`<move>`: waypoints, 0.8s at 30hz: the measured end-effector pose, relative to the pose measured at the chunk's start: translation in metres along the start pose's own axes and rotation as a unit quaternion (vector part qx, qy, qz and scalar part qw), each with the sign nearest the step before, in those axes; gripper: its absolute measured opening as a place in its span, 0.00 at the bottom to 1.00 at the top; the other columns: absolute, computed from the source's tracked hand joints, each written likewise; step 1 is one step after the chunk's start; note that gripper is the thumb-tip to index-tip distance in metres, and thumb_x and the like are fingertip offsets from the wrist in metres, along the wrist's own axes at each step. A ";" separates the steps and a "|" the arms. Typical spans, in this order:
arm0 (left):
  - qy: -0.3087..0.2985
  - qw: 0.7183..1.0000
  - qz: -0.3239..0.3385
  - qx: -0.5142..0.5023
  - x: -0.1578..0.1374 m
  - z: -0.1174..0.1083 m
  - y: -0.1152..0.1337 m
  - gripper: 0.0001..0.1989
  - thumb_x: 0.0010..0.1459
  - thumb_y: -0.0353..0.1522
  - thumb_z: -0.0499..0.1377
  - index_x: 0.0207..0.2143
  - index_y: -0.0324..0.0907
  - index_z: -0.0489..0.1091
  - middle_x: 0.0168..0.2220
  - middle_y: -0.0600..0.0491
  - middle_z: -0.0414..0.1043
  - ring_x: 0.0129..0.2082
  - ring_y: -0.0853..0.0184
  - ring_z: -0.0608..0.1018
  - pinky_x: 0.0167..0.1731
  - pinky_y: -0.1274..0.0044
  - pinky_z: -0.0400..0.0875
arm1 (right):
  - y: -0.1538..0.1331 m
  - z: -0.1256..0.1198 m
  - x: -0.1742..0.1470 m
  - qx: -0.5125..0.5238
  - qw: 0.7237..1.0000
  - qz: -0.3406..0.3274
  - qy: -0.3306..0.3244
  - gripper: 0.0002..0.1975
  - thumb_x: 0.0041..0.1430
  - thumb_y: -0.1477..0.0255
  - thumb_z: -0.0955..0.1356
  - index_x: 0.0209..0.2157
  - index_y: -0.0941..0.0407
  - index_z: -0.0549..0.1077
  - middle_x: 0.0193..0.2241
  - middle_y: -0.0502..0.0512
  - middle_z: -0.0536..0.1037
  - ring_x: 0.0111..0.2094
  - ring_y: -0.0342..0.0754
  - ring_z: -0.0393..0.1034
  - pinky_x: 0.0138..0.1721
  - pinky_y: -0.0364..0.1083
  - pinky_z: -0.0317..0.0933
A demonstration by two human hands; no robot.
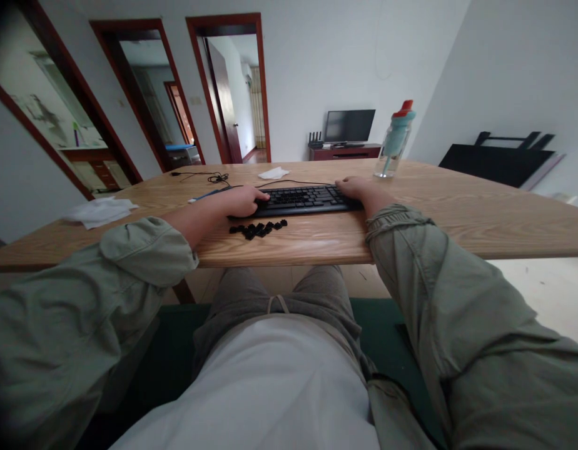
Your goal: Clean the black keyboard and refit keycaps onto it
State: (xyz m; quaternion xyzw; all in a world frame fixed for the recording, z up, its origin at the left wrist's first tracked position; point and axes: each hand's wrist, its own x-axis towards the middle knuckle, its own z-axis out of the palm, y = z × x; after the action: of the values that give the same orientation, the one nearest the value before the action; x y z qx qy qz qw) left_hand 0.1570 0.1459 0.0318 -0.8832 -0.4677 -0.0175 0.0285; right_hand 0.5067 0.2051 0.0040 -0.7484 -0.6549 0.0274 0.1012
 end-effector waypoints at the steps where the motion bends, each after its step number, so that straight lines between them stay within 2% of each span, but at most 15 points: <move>1: -0.008 1.000 -0.003 0.009 0.001 0.000 0.002 0.30 0.52 0.30 0.57 0.59 0.50 0.69 0.57 0.50 0.72 0.49 0.55 0.76 0.51 0.71 0.68 | 0.000 0.000 -0.001 0.000 1.000 0.000 -0.003 0.32 0.68 0.57 0.54 0.61 0.64 0.65 0.63 0.69 0.63 0.62 0.58 0.60 0.60 0.54 0.54; 4: -0.004 1.000 -0.010 0.024 -0.001 0.006 0.005 0.26 0.54 0.32 0.56 0.57 0.48 0.71 0.56 0.50 0.73 0.52 0.57 0.75 0.55 0.72 0.66 | -0.002 -0.001 -0.002 -0.004 1.000 -0.003 0.001 0.31 0.68 0.58 0.54 0.61 0.65 0.65 0.63 0.69 0.63 0.63 0.57 0.60 0.61 0.53 0.54; 9: 0.110 0.993 0.011 -0.040 -0.012 0.019 -0.007 0.27 0.62 0.37 0.50 0.63 0.45 0.63 0.63 0.50 0.65 0.60 0.61 0.69 0.61 0.75 0.59 | 0.001 -0.002 0.004 -0.004 1.000 -0.003 -0.010 0.33 0.68 0.57 0.54 0.62 0.67 0.63 0.64 0.70 0.61 0.64 0.57 0.58 0.62 0.53 0.52; 13: 0.081 0.993 0.050 -0.064 -0.013 0.016 -0.018 0.39 0.57 0.50 0.57 0.66 0.45 0.57 0.66 0.47 0.58 0.64 0.56 0.64 0.63 0.71 0.57 | 0.002 -0.002 0.008 0.003 1.000 -0.013 -0.003 0.34 0.68 0.56 0.54 0.62 0.66 0.64 0.63 0.70 0.62 0.63 0.58 0.59 0.62 0.53 0.53; 16: 0.075 0.993 0.047 -0.074 -0.013 0.013 -0.017 0.41 0.53 0.54 0.58 0.64 0.44 0.60 0.65 0.46 0.61 0.62 0.55 0.67 0.61 0.69 0.59 | 0.000 -0.002 0.008 0.004 1.000 -0.008 -0.004 0.32 0.67 0.56 0.55 0.60 0.64 0.67 0.62 0.70 0.64 0.62 0.58 0.61 0.61 0.54 0.55; 20: 0.096 0.990 0.040 -0.094 -0.012 0.010 -0.019 0.35 0.50 0.55 0.60 0.55 0.43 0.70 0.58 0.46 0.69 0.57 0.55 0.71 0.58 0.69 0.63 | -0.004 -0.003 0.005 0.001 1.000 -0.006 0.003 0.28 0.68 0.59 0.57 0.59 0.63 0.69 0.60 0.69 0.67 0.60 0.56 0.64 0.60 0.53 0.57; 22: 0.140 0.983 0.022 -0.117 -0.011 0.007 -0.033 0.29 0.54 0.52 0.59 0.51 0.43 0.71 0.56 0.47 0.71 0.55 0.56 0.72 0.57 0.68 0.64 | -0.005 -0.003 0.004 -0.001 1.000 -0.009 0.008 0.28 0.68 0.60 0.57 0.58 0.63 0.69 0.60 0.69 0.67 0.60 0.55 0.64 0.60 0.51 0.57; 24: 0.200 0.969 -0.025 -0.141 -0.012 0.004 -0.058 0.23 0.59 0.48 0.56 0.49 0.43 0.72 0.51 0.47 0.74 0.50 0.58 0.73 0.53 0.68 0.66 | -0.005 -0.003 0.004 -0.002 1.000 -0.011 0.008 0.28 0.68 0.60 0.57 0.58 0.64 0.70 0.59 0.70 0.68 0.60 0.55 0.65 0.59 0.51 0.57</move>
State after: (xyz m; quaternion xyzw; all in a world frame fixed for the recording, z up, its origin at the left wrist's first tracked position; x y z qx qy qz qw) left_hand 0.1019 0.1689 0.0294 -0.8449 -0.4672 -0.2606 -0.0037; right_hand 0.5027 0.2095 0.0083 -0.7415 -0.6624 0.0189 0.1051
